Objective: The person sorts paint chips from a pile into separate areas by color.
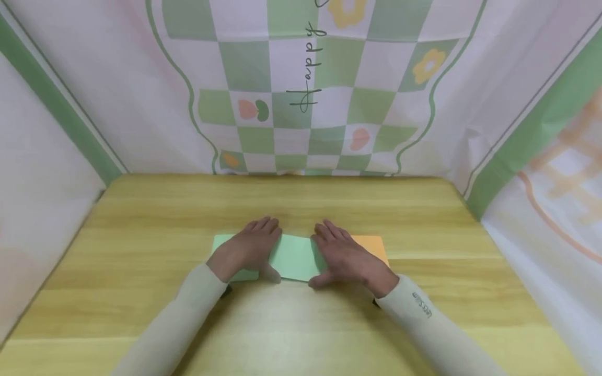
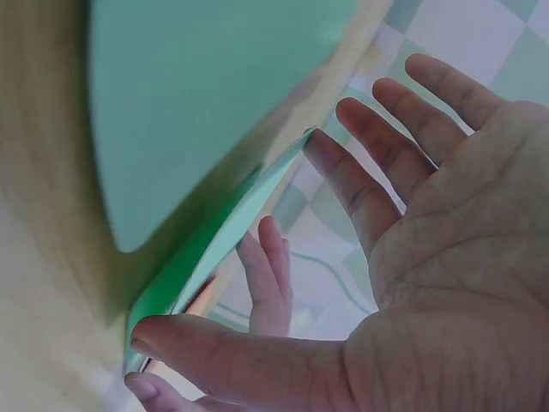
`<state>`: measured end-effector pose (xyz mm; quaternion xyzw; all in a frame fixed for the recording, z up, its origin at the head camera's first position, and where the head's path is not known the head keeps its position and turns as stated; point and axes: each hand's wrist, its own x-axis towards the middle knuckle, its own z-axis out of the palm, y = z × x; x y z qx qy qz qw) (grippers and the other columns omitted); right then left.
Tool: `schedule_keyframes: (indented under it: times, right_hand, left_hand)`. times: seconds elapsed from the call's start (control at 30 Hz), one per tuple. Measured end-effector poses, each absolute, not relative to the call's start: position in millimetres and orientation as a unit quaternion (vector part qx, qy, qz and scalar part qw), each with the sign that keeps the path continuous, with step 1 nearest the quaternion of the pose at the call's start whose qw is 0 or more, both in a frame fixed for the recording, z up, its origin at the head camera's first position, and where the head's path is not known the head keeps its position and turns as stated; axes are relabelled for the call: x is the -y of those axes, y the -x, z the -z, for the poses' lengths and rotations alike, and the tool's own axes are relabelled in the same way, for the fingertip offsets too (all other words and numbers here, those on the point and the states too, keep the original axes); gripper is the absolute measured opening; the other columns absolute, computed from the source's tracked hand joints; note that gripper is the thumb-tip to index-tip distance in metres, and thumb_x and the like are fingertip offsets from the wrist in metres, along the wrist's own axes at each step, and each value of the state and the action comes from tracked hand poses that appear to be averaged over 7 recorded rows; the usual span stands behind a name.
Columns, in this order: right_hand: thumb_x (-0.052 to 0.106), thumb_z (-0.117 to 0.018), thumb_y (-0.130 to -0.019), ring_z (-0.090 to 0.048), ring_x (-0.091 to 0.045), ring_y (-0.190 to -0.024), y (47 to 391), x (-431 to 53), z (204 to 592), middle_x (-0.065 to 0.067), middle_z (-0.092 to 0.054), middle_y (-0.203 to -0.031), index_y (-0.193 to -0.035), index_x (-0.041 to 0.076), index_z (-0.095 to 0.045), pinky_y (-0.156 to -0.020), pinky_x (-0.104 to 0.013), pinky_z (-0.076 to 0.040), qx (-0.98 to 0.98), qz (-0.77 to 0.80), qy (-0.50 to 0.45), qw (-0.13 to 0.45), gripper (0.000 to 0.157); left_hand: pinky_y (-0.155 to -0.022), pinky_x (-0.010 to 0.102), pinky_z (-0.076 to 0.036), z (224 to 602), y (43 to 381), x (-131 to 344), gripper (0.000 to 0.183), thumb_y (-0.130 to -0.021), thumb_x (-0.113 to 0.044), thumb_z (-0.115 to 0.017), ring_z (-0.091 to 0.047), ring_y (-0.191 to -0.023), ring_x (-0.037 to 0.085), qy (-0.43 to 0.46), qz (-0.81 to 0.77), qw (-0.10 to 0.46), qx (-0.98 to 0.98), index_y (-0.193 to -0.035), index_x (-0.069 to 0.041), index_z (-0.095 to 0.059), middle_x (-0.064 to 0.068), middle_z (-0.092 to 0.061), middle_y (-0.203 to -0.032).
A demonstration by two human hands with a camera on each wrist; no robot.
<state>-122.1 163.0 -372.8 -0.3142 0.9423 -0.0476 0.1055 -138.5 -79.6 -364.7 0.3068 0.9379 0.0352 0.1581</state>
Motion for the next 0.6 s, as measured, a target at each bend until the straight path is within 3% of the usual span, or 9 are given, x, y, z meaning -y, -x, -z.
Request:
schedule_keyframes:
  times: [0.2,0.6]
  right_hand:
    - [0.067,-0.065,-0.072,-0.004,-0.031,-0.141,123.3,-154.4,368.9,-0.018,-0.018,-0.152,-0.145,0.000,-0.029,-0.112,-0.047,-0.013,-0.937,0.042,0.331,0.100,0.105]
    - [0.064,-0.069,-0.070,-0.005,-0.031,-0.141,130.2,-119.4,359.9,-0.017,-0.021,-0.152,-0.143,0.002,-0.034,-0.112,-0.045,-0.012,-0.932,0.045,0.344,0.102,0.102]
  left_hand:
    - [-0.112,0.043,-0.013,358.4,133.9,93.1,0.105,-0.064,-0.063,-0.075,-0.015,-0.139,0.032,-0.302,-0.053,0.138,-0.942,-0.140,-0.004,-0.036,0.016,-0.023,-0.151]
    - [-0.113,0.045,-0.010,358.4,127.8,128.1,0.105,-0.066,-0.061,-0.074,-0.012,-0.139,0.034,-0.275,-0.064,0.139,-0.949,-0.143,-0.002,-0.034,0.018,-0.020,-0.152]
